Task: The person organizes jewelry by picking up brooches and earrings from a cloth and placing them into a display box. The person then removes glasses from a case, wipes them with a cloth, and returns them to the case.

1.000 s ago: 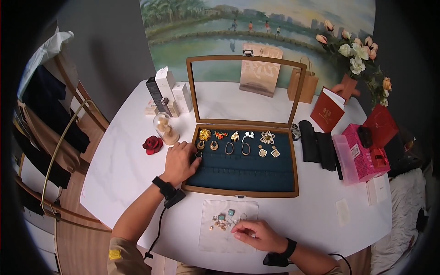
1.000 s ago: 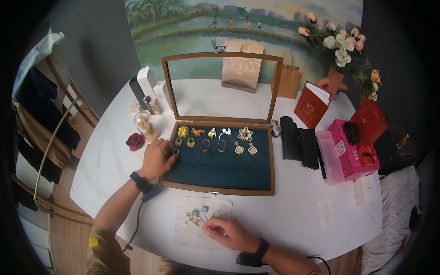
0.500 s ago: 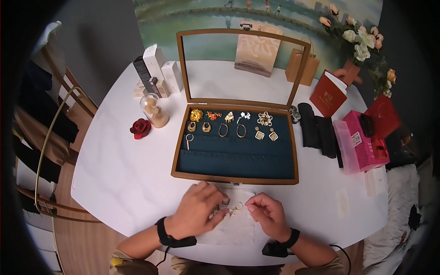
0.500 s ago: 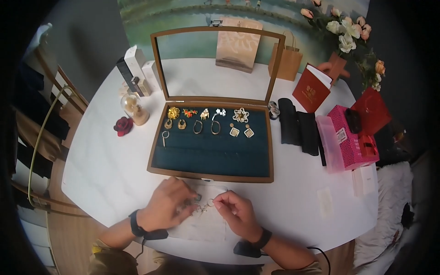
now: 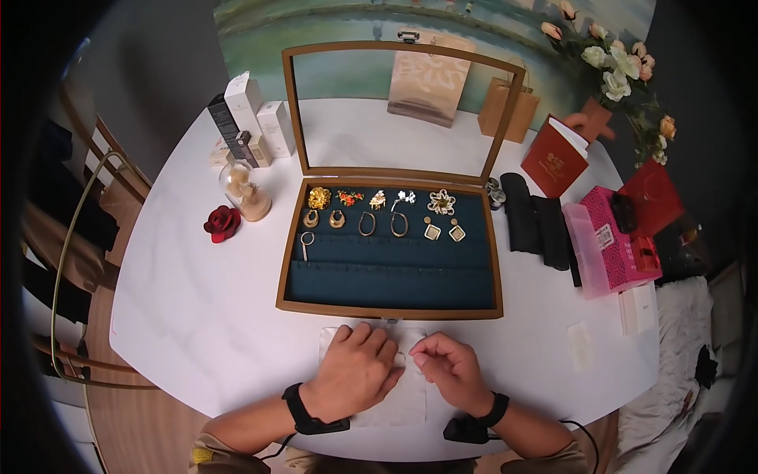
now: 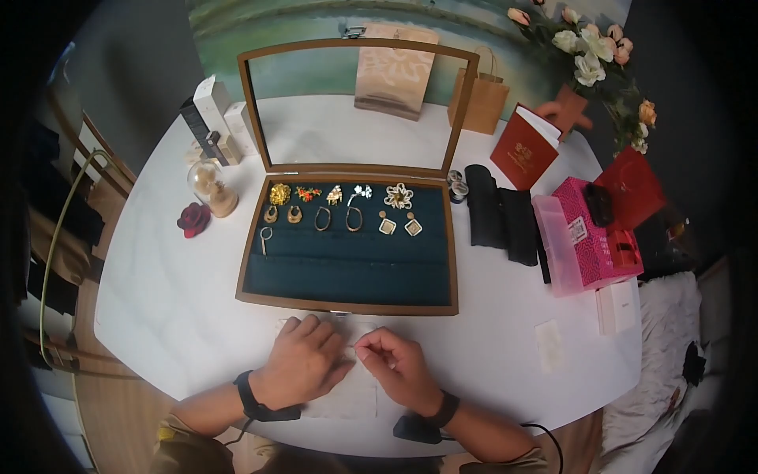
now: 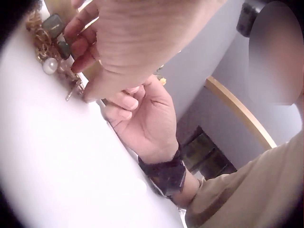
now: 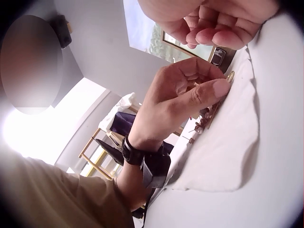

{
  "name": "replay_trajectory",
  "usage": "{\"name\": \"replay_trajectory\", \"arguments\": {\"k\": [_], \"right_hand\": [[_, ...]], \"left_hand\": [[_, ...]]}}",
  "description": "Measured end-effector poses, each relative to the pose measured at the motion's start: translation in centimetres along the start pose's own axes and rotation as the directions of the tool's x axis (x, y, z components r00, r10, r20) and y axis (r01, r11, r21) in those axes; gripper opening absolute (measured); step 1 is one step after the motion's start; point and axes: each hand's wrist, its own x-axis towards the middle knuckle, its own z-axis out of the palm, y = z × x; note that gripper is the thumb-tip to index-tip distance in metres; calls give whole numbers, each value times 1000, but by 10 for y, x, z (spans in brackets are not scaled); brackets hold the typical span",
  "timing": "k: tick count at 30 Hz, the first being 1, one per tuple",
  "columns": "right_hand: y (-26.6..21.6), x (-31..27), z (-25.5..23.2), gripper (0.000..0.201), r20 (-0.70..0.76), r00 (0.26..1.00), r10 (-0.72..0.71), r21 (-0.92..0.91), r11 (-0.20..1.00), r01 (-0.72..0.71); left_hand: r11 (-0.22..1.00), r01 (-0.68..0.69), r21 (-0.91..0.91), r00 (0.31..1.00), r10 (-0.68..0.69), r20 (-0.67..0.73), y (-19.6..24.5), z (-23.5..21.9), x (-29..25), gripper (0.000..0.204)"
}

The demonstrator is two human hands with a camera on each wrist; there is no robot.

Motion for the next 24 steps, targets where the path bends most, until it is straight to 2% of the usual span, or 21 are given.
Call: {"name": "replay_trajectory", "arguments": {"k": [8, 14, 16, 17, 19, 20, 22, 24], "right_hand": [[0, -1, -3, 10, 19, 999, 39, 6, 999, -39], [1, -1, -2, 11, 9, 1000, 5, -6, 1000, -5], [1, 0, -1, 10, -34, 999, -30, 5, 1000, 30], [0, 0, 0, 10, -28, 999, -31, 5, 999, 32], [-4, 0, 1, 12, -49, 999, -2, 99, 995, 7], [-4, 0, 2, 12, -48, 999, -2, 97, 995, 7], [-4, -1, 4, 17, 55, 998, 18, 154, 988, -26], [-1, -2, 2, 15, 64, 998, 6, 99, 995, -13]], "left_hand": [[998, 49, -33, 998, -47, 40, 0, 5, 8, 27], [996, -42, -82, 999, 41, -13, 0, 7, 10, 14], [969, -41, -245, 997, 24, -71, 1, 2, 9, 9], [970, -37, -242, 997, 20, -75, 0, -2, 9, 9], [874, 25, -485, 995, -69, -72, -2, -10, 10, 4], [874, 25, -485, 995, -70, -74, -3, -10, 10, 4], [679, -6, -734, 982, -135, -133, -3, -6, 10, 5], [621, 15, -784, 977, -177, -122, 1, -5, 7, 7]]}}
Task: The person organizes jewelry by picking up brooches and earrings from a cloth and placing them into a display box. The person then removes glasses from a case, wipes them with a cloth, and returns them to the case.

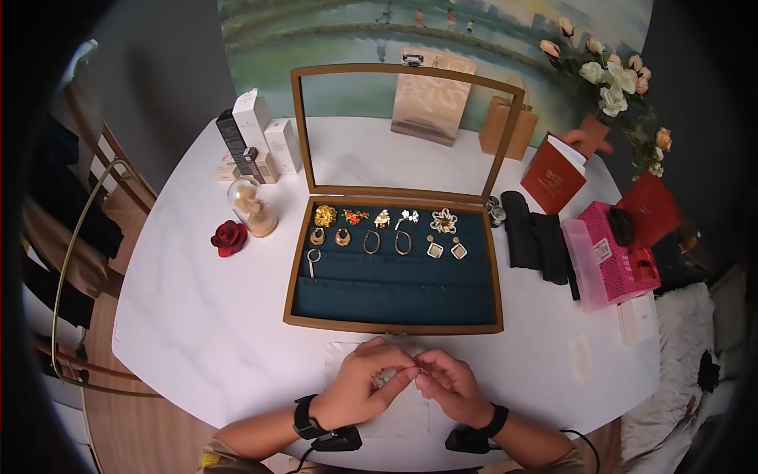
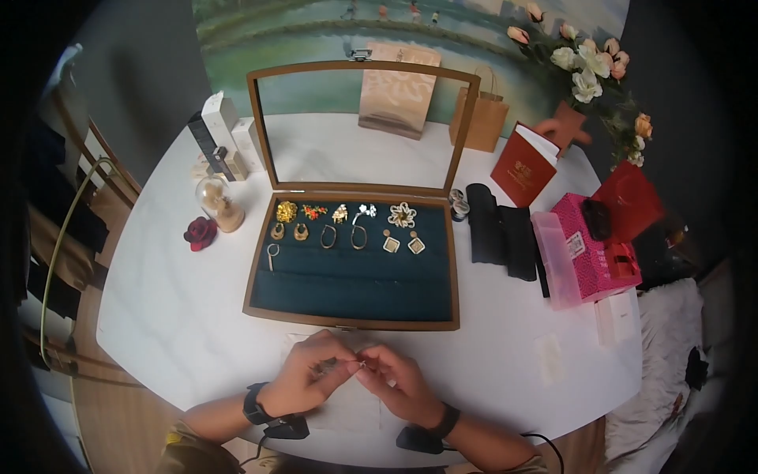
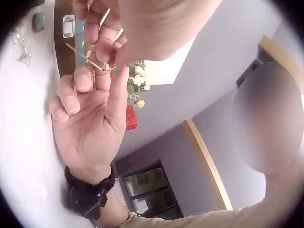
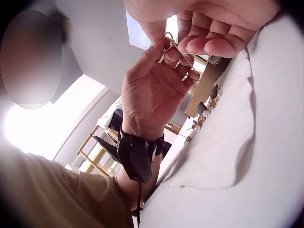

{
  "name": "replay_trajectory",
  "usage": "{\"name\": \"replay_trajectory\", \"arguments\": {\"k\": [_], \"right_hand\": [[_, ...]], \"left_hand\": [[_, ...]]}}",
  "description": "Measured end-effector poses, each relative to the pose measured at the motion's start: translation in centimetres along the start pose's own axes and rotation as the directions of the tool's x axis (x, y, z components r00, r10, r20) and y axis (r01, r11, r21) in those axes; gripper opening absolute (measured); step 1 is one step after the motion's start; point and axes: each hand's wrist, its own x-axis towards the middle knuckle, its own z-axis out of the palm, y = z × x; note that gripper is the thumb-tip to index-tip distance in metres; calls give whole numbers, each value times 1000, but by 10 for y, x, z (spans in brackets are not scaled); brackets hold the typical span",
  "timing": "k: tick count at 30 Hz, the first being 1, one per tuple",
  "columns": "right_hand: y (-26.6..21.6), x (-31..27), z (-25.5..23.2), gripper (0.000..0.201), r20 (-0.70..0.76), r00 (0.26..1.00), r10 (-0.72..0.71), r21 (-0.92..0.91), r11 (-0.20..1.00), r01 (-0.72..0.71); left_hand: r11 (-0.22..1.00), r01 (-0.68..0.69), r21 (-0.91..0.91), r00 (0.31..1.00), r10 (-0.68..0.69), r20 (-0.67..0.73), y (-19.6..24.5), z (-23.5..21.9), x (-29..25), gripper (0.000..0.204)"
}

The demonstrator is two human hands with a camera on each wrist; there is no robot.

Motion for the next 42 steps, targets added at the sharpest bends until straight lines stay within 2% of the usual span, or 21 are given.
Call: {"name": "replay_trajectory", "arguments": {"k": [2, 4, 8, 10, 17, 20, 22, 23, 25, 32, 42], "right_hand": [[0, -1, -2, 14, 13, 1000, -9, -54, 999, 10], [0, -2, -3, 13, 16, 996, -89, -141, 986, 90], [-2, -4, -3, 14, -17, 994, -104, -170, 980, 100], [-2, -5, -4, 15, -19, 992, -128, -176, 977, 123], [-5, -4, -4, 16, -4, 995, -103, -182, 978, 101], [-8, -4, -4, 17, 3, 995, -99, -193, 976, 98], [-9, -3, -5, 14, 41, 991, -129, -222, 966, 135], [-10, -3, -5, 14, 36, 992, -122, -219, 968, 127], [-10, -2, -5, 13, 53, 991, -127, -234, 963, 136], [-8, -4, -10, 11, 67, 995, -80, -208, 974, 93], [-6, -2, -9, 16, 57, 991, -120, -212, 969, 130]], "left_hand": [[997, 38, -68, 999, -39, -23, 1, 1, -3, 8], [991, 69, -117, 997, -72, -19, 1, 2, -4, 3], [971, 133, -198, 991, -125, 55, -6, 2, -7, 4], [925, 186, -332, 982, -161, 103, -6, 2, -8, 6], [892, 194, -409, 981, -169, 95, -8, 1, -11, 8], [913, 177, -367, 984, -152, 96, -10, -1, -12, 9], [957, 89, -275, 995, -71, 73, -14, -2, -13, 10], [955, 96, -279, 994, -77, 78, -15, -1, -13, 10], [978, -44, -206, 999, 47, 11, -19, 1, -12, 15], [981, -133, -140, 990, 137, 18, -20, -1, -6, 19], [978, -202, -54, 979, 202, -1, -19, 0, -6, 17]]}}
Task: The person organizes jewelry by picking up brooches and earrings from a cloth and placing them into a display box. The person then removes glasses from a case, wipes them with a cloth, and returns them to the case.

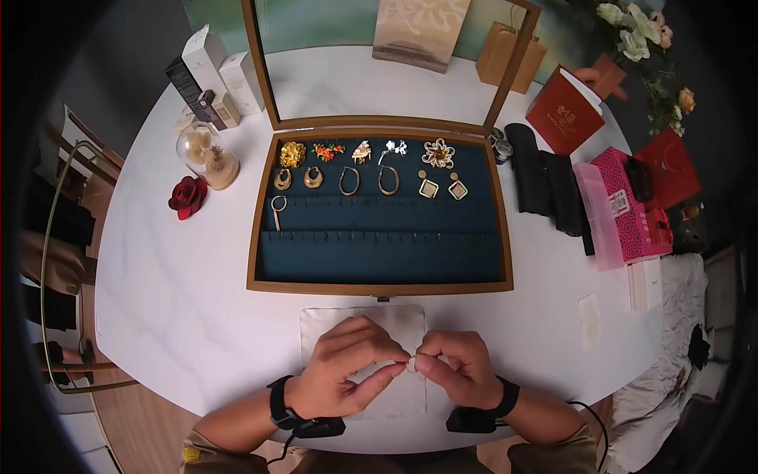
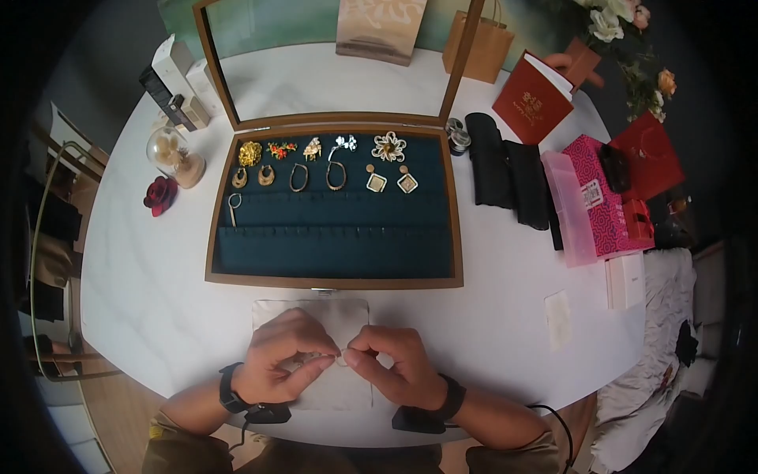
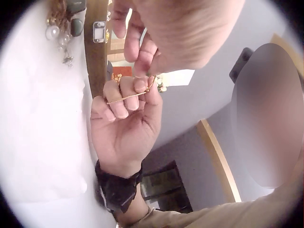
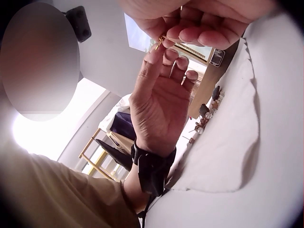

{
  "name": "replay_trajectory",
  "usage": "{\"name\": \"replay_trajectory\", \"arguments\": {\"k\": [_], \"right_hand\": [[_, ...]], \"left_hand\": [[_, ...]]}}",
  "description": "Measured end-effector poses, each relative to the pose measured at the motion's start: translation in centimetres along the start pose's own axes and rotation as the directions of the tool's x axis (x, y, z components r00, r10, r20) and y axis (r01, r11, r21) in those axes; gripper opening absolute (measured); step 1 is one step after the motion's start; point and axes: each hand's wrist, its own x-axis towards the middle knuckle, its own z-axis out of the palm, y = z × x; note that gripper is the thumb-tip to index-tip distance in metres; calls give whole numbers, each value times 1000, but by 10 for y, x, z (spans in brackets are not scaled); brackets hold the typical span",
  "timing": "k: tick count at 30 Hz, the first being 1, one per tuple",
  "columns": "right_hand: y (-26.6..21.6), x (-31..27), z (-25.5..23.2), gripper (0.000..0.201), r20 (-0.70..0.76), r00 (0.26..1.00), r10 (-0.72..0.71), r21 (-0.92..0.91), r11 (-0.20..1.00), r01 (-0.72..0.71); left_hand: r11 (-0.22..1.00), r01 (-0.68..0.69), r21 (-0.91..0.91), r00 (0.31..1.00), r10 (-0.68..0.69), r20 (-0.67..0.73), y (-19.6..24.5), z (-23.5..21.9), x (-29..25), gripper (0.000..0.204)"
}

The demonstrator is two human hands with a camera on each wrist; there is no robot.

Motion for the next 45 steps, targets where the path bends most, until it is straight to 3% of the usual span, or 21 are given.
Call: {"name": "replay_trajectory", "arguments": {"k": [13, 20, 31, 45], "right_hand": [[-5, 2, 3, 16, -5, 995, -104, -39, 994, 103], [-1, -1, -1, 10, 48, 995, -92, -77, 993, 95], [-4, 1, 5, 7, -45, 988, -146, -105, 984, 141], [-1, -3, 4, 5, -11, 992, -128, -93, 988, 126]], "left_hand": [[995, -30, 92, 997, 37, -74, -1, 1, -4, 10], [991, -64, 117, 996, 71, -58, -1, 1, -5, 10], [991, 92, -95, 995, -95, -35, 4, 9, -8, 11], [997, 50, -53, 999, -50, -6, 2, 7, -6, 10]]}}
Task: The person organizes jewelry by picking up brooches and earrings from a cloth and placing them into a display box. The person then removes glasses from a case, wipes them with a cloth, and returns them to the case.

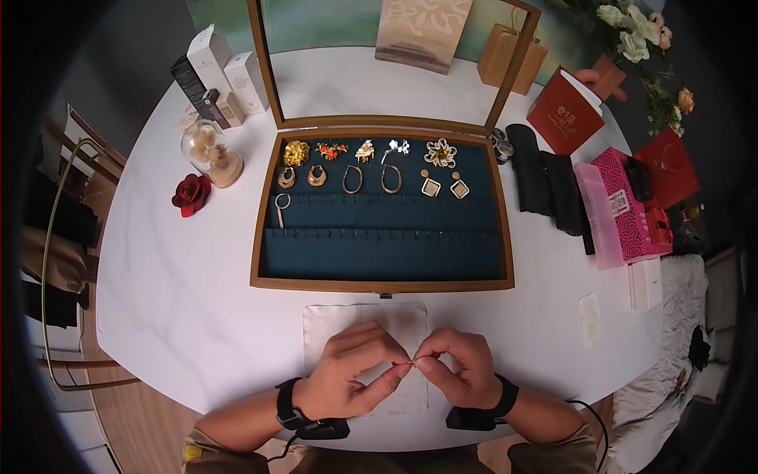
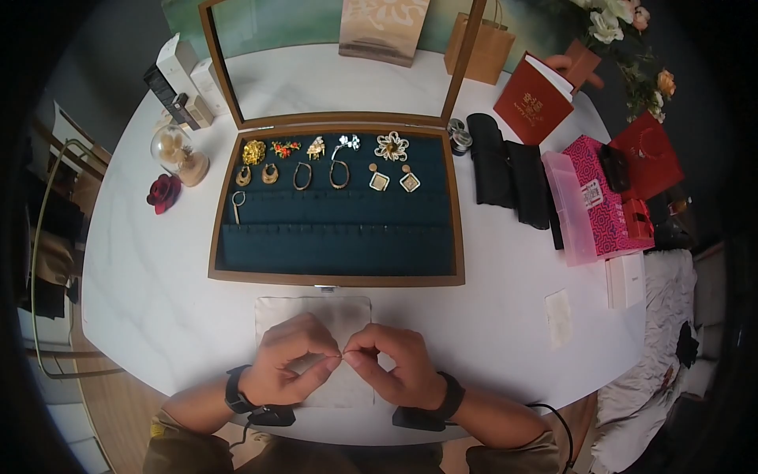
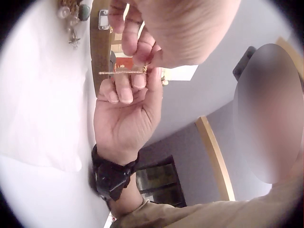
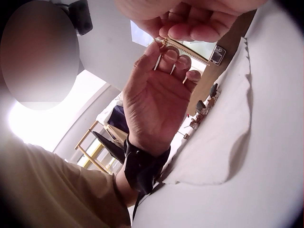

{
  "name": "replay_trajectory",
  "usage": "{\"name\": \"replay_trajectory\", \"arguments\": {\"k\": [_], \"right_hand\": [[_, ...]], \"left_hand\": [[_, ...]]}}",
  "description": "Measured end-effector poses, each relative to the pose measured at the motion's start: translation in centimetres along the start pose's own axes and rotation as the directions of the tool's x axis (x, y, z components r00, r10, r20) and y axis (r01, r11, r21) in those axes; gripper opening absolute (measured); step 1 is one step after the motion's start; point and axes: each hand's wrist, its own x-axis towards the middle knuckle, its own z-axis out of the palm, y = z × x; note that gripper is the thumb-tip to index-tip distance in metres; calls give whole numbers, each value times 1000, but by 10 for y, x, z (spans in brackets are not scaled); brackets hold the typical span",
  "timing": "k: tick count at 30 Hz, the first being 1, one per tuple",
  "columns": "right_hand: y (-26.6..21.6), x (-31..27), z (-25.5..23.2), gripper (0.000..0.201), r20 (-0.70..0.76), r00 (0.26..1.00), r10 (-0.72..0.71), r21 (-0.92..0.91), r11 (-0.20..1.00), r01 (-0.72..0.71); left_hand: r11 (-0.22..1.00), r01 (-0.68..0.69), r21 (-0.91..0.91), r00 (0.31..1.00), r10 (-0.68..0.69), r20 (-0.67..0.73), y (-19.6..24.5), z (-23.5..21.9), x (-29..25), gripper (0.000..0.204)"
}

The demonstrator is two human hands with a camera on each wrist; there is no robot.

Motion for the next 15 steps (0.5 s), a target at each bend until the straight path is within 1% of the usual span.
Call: {"name": "replay_trajectory", "arguments": {"k": [5, 7, 15], "right_hand": [[1, 1, 0, 5, -16, 999, -43, -26, 999, 43], [0, 1, 0, 5, -6, 997, -71, -74, 995, 71], [1, 5, 2, 5, -36, 986, -161, -115, 981, 155]], "left_hand": [[1000, -24, 8, 1000, 24, -12, 0, 1, 0, 10], [999, -49, 0, 999, 49, -21, 1, 0, 0, 9], [999, -17, -49, 999, 16, -34, 1, 1, -2, 8]]}}
